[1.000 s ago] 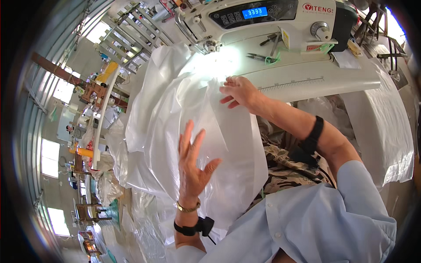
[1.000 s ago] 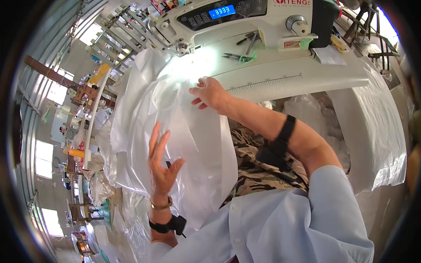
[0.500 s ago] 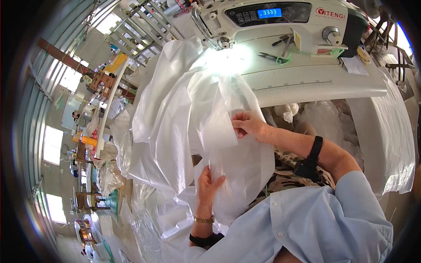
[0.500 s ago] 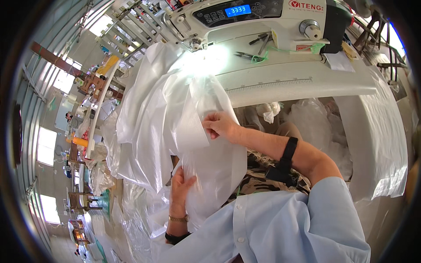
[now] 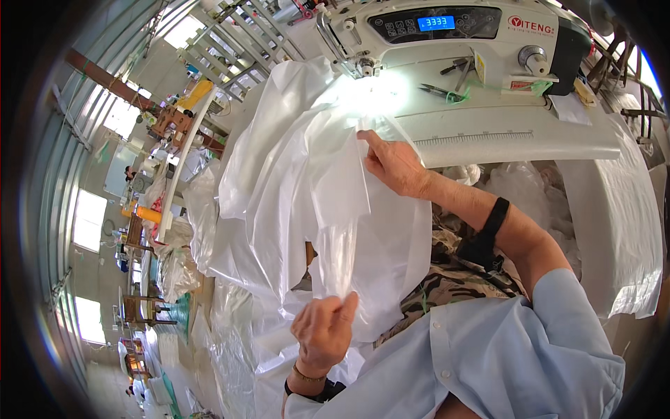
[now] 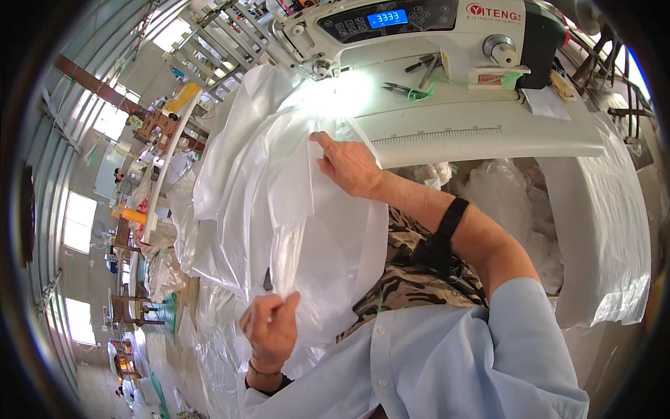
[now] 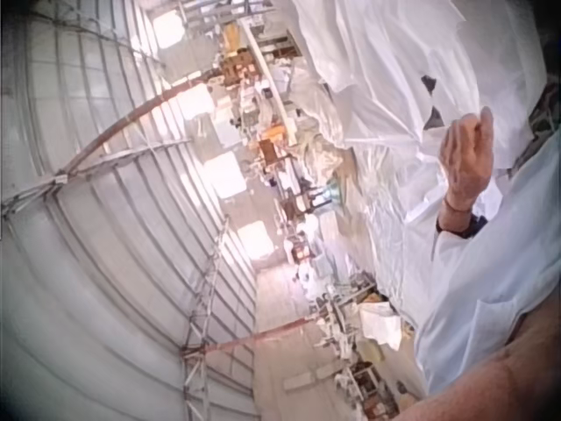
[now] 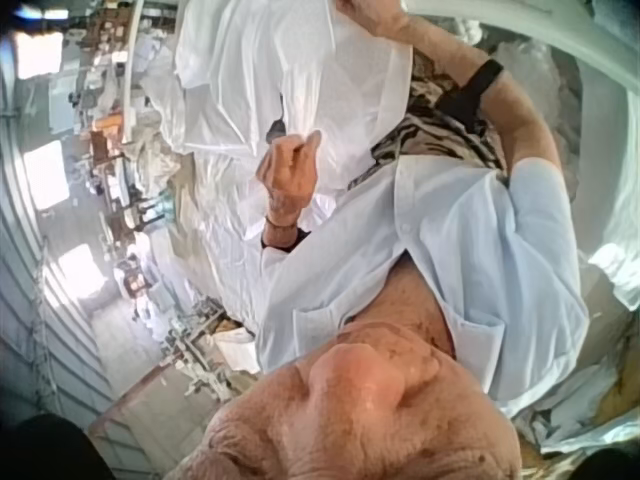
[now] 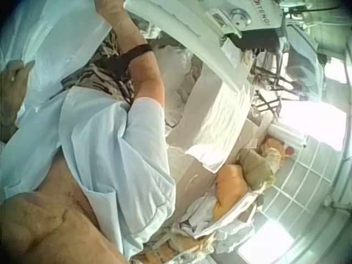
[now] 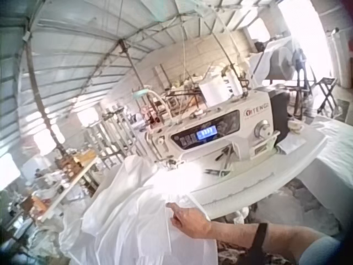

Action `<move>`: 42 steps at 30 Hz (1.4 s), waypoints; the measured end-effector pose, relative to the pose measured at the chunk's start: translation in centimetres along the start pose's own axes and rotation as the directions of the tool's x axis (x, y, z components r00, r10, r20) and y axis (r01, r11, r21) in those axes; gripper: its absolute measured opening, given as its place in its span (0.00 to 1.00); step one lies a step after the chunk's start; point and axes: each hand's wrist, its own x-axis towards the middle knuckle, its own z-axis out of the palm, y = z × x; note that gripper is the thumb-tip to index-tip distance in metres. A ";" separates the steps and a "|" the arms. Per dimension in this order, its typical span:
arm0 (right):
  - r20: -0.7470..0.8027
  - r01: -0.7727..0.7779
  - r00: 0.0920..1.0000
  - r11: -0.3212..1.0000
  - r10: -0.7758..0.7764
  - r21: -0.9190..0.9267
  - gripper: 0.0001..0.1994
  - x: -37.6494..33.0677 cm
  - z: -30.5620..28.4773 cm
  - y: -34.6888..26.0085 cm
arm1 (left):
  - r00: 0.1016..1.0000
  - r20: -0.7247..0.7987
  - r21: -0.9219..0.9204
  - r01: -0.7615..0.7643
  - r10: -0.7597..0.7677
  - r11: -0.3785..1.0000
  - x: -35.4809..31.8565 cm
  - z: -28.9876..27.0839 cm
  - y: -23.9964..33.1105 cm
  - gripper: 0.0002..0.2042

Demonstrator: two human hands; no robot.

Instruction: Sewing the edges of a large white plastic sheet using an industrial sewing machine.

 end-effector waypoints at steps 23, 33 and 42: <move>0.760 -0.007 0.569 0.923 -0.313 0.385 0.09 -11.0 -5.1 -7.4 | 0.696 0.642 -0.297 0.612 -0.321 0.733 -3.0 10.2 -8.3 0.19; 0.749 0.053 0.584 0.935 -0.313 0.350 0.09 -11.4 -4.1 -6.4 | 0.375 0.641 -0.763 0.405 -0.670 -0.503 -5.5 9.3 -7.1 0.09; 0.768 -0.166 0.610 0.916 -0.195 0.365 0.04 -12.2 -3.6 -5.6 | 0.492 0.082 -0.647 0.688 -0.867 0.329 -11.0 -1.1 -17.4 0.08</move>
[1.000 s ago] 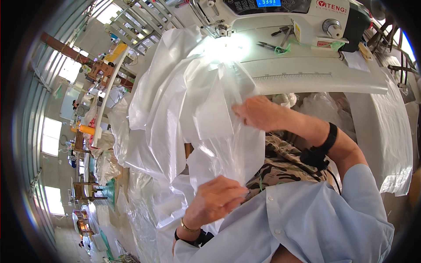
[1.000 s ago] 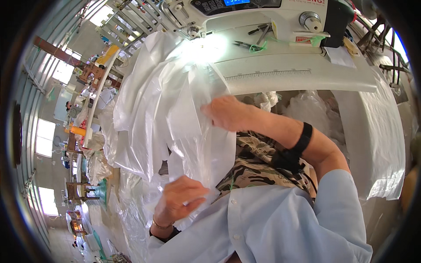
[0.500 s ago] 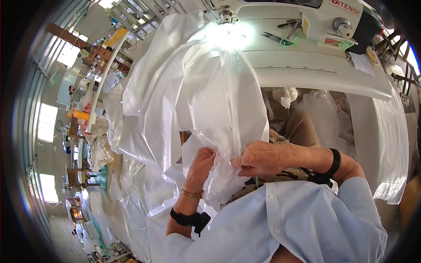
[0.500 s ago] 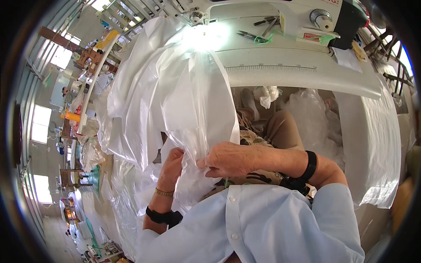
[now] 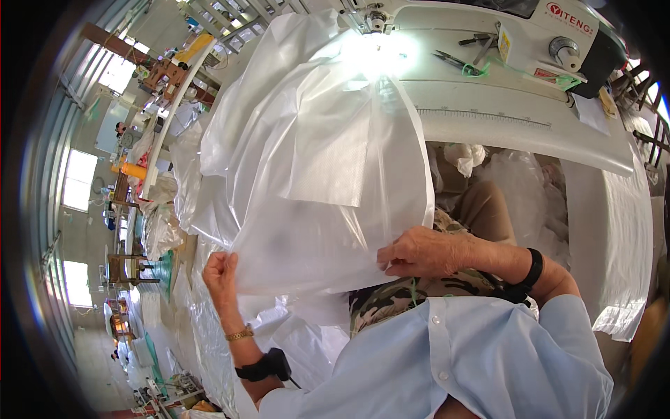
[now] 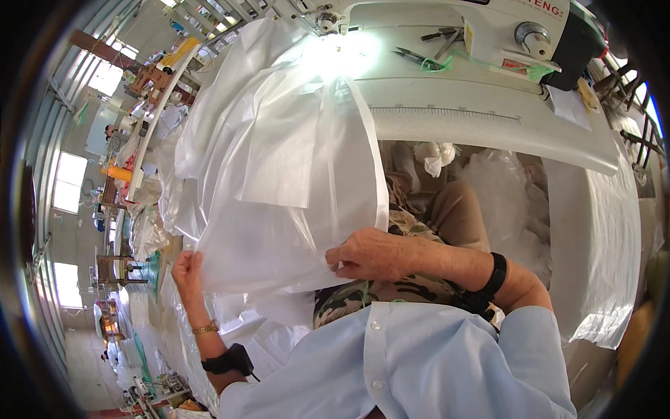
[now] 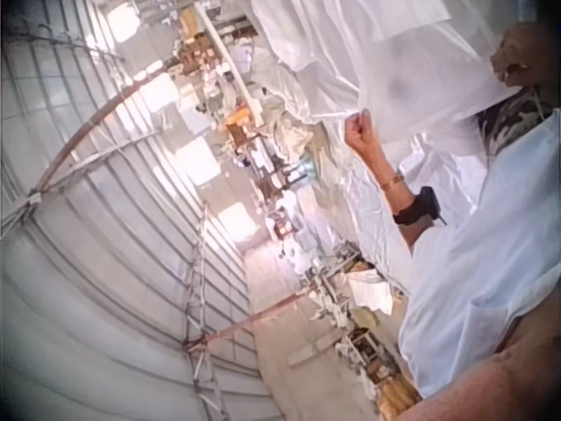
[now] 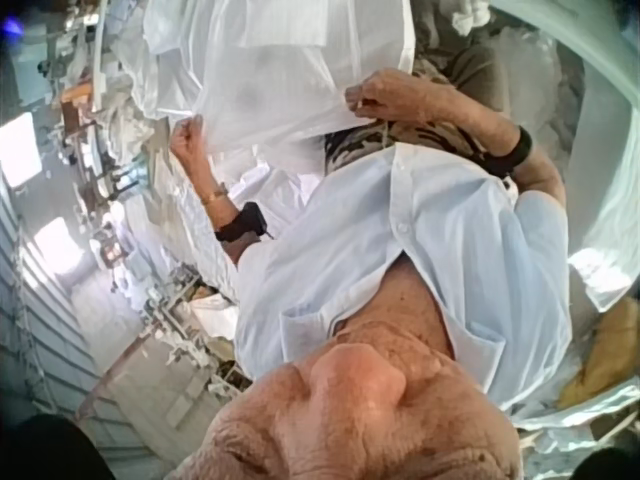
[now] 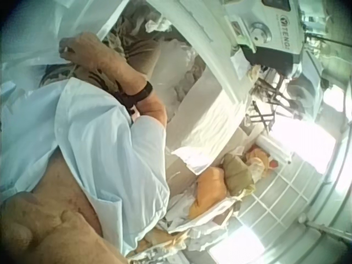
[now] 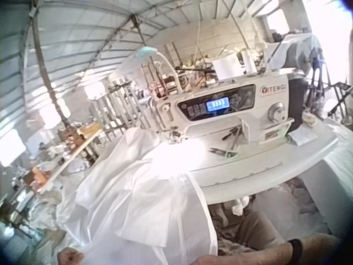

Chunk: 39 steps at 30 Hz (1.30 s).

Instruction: Sewing the edges of a large white plastic sheet using an industrial sewing machine.

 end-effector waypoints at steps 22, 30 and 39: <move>-0.187 0.082 0.980 0.991 -0.062 0.101 0.12 0.2 1.0 1.1 | 0.523 0.852 0.454 -0.740 0.001 0.497 -5.0 14.3 1.3 0.12; -0.180 -0.047 0.983 0.993 0.028 -0.105 0.13 -0.4 1.5 1.3 | 0.886 0.458 0.883 -0.442 -0.079 0.159 -3.3 -3.5 -3.6 0.18; -0.220 -0.031 0.975 0.998 0.016 -0.061 0.10 -1.0 1.7 2.4 | 0.993 0.094 0.979 -0.105 -0.072 -0.176 -0.4 -24.6 -3.0 0.13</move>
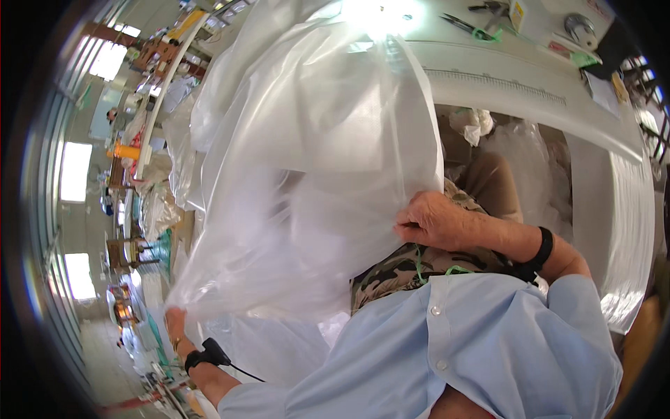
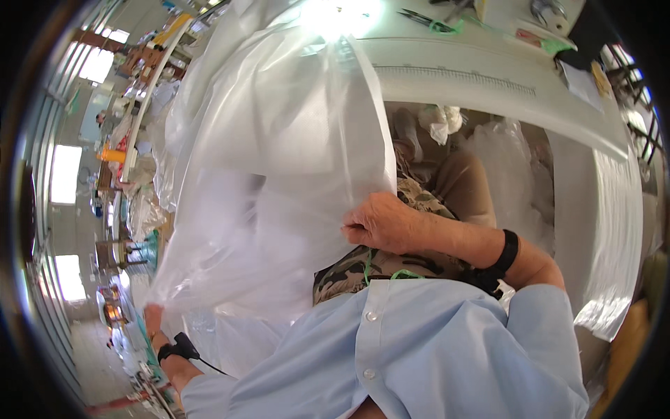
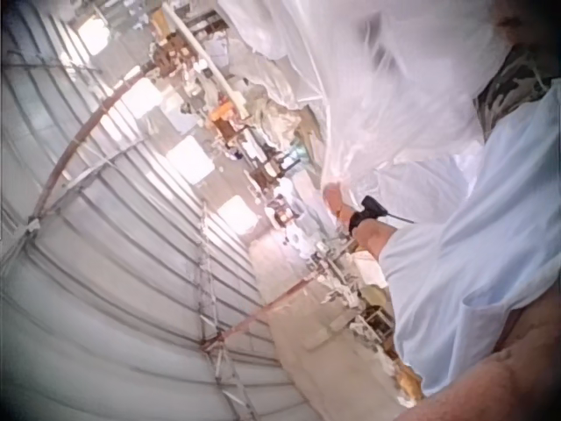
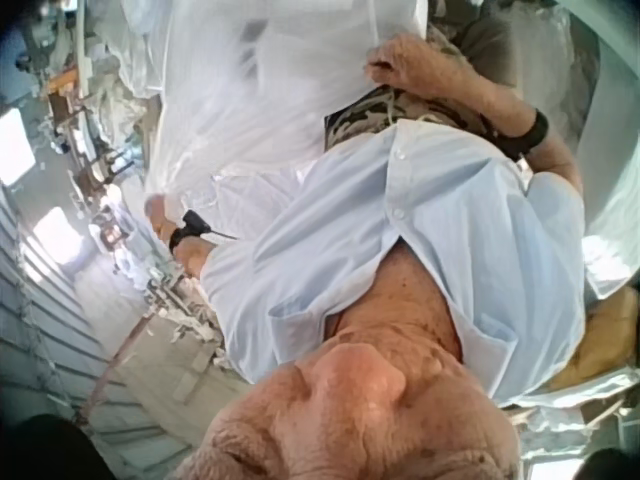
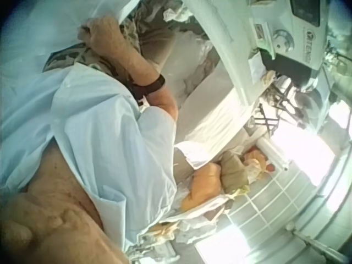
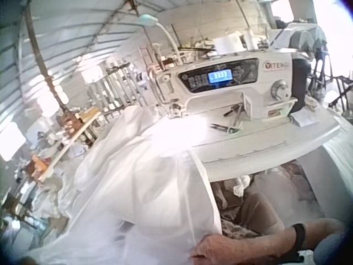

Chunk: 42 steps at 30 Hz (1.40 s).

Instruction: Sewing the edges of a large white plastic sheet using an industrial sewing machine.

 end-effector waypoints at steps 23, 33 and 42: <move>0.038 0.151 0.988 0.988 -0.150 -0.015 0.14 0.3 0.5 -2.4 | 0.490 -0.646 -0.267 -0.864 0.586 0.427 0.5 -18.5 43.9 0.24; 0.036 0.227 0.973 0.974 -0.227 -0.005 0.15 0.6 0.2 -3.5 | 0.410 -0.883 -0.300 -0.868 0.229 0.397 2.3 -15.2 47.6 0.17; -0.041 0.388 0.916 0.906 -0.400 -0.166 0.14 2.3 -0.9 -7.2 | 0.857 -0.484 -0.866 -0.442 0.174 -0.232 -0.6 -16.1 47.0 0.03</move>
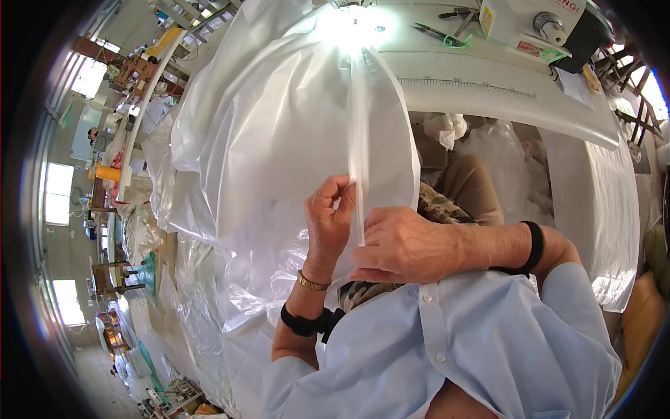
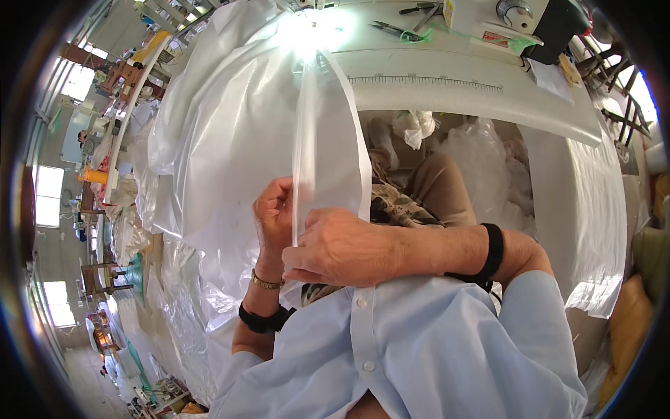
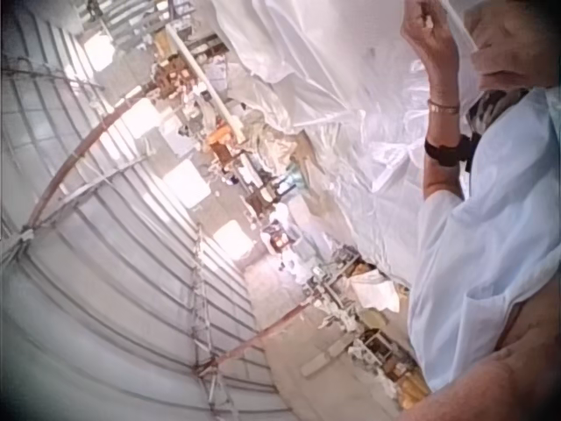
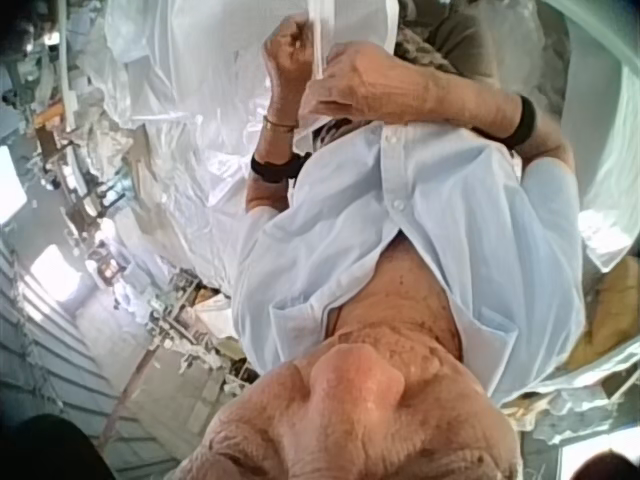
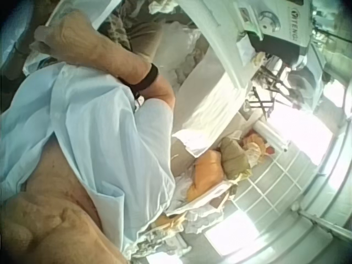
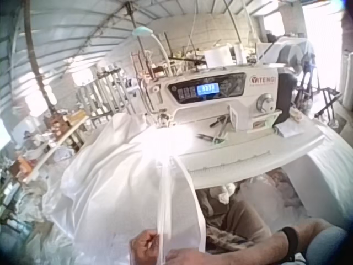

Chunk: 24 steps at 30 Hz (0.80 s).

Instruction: Sewing the edges of a large white plastic sheet using an industrial sewing machine.

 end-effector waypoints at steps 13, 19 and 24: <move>0.398 0.141 0.917 0.917 0.022 -0.374 0.09 1.8 0.5 -0.3 | 0.952 0.219 -0.269 0.271 -0.215 0.924 0.2 -1.0 -0.1 0.10; 0.395 0.122 0.918 0.931 0.025 -0.344 0.07 1.6 1.6 0.5 | 0.915 0.221 -0.331 0.396 -0.338 0.856 0.4 -0.8 0.7 0.13; 0.427 0.125 0.903 0.920 0.050 -0.372 0.07 1.5 1.5 0.3 | 0.879 0.230 -0.325 0.474 -0.418 0.818 0.7 -0.2 0.9 0.12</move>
